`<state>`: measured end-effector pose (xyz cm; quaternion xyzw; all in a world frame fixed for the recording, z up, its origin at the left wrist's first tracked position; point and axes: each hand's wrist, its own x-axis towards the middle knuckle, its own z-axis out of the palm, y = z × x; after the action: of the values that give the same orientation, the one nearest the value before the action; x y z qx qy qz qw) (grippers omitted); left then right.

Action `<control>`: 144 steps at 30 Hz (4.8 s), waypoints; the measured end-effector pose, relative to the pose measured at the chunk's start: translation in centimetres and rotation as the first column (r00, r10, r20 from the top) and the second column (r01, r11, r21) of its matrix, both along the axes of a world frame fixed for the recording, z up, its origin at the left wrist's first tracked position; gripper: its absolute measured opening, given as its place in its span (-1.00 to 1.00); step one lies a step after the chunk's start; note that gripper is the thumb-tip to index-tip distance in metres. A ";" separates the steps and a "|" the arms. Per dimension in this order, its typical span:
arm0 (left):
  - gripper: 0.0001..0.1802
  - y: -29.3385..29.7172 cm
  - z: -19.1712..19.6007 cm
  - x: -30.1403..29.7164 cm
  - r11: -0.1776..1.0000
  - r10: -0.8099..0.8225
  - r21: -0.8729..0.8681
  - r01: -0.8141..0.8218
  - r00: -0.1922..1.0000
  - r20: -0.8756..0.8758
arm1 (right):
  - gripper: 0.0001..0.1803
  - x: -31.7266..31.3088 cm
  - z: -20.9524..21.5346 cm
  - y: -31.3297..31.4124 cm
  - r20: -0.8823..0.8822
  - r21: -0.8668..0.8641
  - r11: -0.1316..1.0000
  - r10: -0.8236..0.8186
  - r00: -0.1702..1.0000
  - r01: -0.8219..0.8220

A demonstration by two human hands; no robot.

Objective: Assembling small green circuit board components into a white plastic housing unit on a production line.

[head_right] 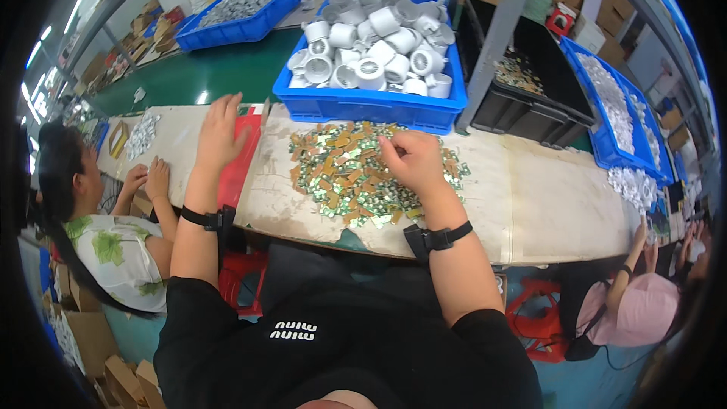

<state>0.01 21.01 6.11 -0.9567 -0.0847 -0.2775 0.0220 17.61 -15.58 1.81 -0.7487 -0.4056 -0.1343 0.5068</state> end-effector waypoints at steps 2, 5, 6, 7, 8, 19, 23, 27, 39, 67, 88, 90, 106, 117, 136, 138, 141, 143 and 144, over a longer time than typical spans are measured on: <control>-0.22 -1.1 2.6 3.1 0.992 -0.092 -0.079 0.094 0.995 0.033 | -0.66 0.7 0.0 0.3 0.023 -0.010 0.998 -0.054 0.998 0.054; -0.19 -5.0 4.8 8.5 0.962 -0.244 -0.091 0.257 0.960 0.137 | -0.79 1.9 0.2 -0.8 -0.084 -0.075 0.985 -0.163 0.983 0.157; -0.17 -6.0 5.0 10.1 0.953 -0.292 -0.019 0.302 0.936 0.196 | -0.86 2.9 -0.5 -0.9 0.011 -0.111 0.978 -0.176 0.984 0.176; -0.17 -6.5 4.5 11.5 0.952 -0.295 -0.026 0.305 0.935 0.195 | -0.92 3.5 -1.1 -0.8 0.105 -0.144 0.971 -0.175 0.979 0.189; -0.16 -6.5 3.6 12.7 0.930 -0.295 -0.174 0.324 0.939 0.176 | -0.87 3.5 -0.8 -1.1 0.048 -0.268 0.950 -0.152 0.987 0.159; -0.16 -6.1 0.6 16.0 0.944 -0.087 -0.298 0.140 0.979 0.184 | -0.83 2.6 -1.8 0.3 0.320 -0.512 0.795 -0.174 0.931 0.324; -0.21 -6.7 0.7 16.4 0.946 -0.073 -0.281 0.162 0.950 0.302 | -0.85 2.9 -2.5 1.0 0.266 -0.459 0.821 -0.238 0.934 0.340; -0.52 -7.2 0.7 15.5 0.704 0.152 -0.605 0.373 0.753 0.640 | -0.85 3.8 -3.3 0.6 0.034 -0.166 0.961 -0.217 0.976 0.220; -0.26 -8.3 -6.7 12.8 -0.790 -0.065 -0.400 0.464 0.586 0.808 | -0.91 2.9 -1.4 1.0 -0.254 0.218 0.976 0.070 0.965 -0.013; -0.35 -13.7 -6.7 12.3 -0.633 -0.213 -0.670 0.387 0.746 0.631 | -0.85 3.4 -2.2 0.6 -0.433 0.182 0.978 -0.013 0.901 0.101; -0.35 -13.9 -7.4 12.3 -0.491 -0.322 -0.757 0.430 0.719 0.617 | -0.77 3.9 -2.7 0.9 -0.657 0.379 0.925 0.251 0.711 0.023; -0.38 -13.6 -8.2 12.7 -0.470 -0.296 -0.744 0.475 0.709 0.640 | -0.76 3.9 -2.7 0.8 -0.681 0.402 0.915 0.271 0.680 0.038; -0.44 -14.4 -7.8 12.4 -0.454 -0.208 -0.730 0.511 0.736 0.644 | -0.86 3.4 -2.6 0.6 -0.177 0.170 0.961 -0.188 0.966 0.218; -0.44 -15.4 -6.7 12.1 -0.404 -0.137 -0.774 0.488 0.804 0.578 | -0.84 3.7 -3.0 0.6 -0.161 0.182 0.957 -0.198 0.967 0.227; -0.48 -15.3 -6.2 11.8 -0.335 -0.140 -0.820 0.464 0.836 0.531 | -0.80 3.0 -2.2 0.7 -0.178 0.154 0.971 -0.156 0.972 0.184; -0.48 -15.3 -6.3 11.9 -0.303 -0.162 -0.835 0.458 0.839 0.519 | -0.81 3.2 -2.4 0.6 -0.163 0.163 0.971 -0.146 0.976 0.173; -0.50 -15.5 -5.9 11.9 -0.247 -0.174 -0.852 0.462 0.843 0.508 | -0.82 3.1 -2.3 0.6 -0.144 0.164 0.975 -0.130 0.981 0.153; -0.51 -15.6 -6.0 12.0 -0.218 -0.240 -0.859 0.462 0.828 0.507 | -0.82 3.4 -2.5 0.5 -0.081 0.228 0.961 -0.144 0.986 0.159; -0.51 -15.4 -6.1 12.1 -0.232 -0.252 -0.850 0.474 0.814 0.523 | -0.82 3.5 -2.6 0.4 -0.080 0.222 0.961 -0.152 0.985 0.167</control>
<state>12.13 5.58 -0.03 -0.6082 0.0266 -0.1885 -0.7706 21.07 -15.14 -0.79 -0.7198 -0.3098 -0.1969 0.5892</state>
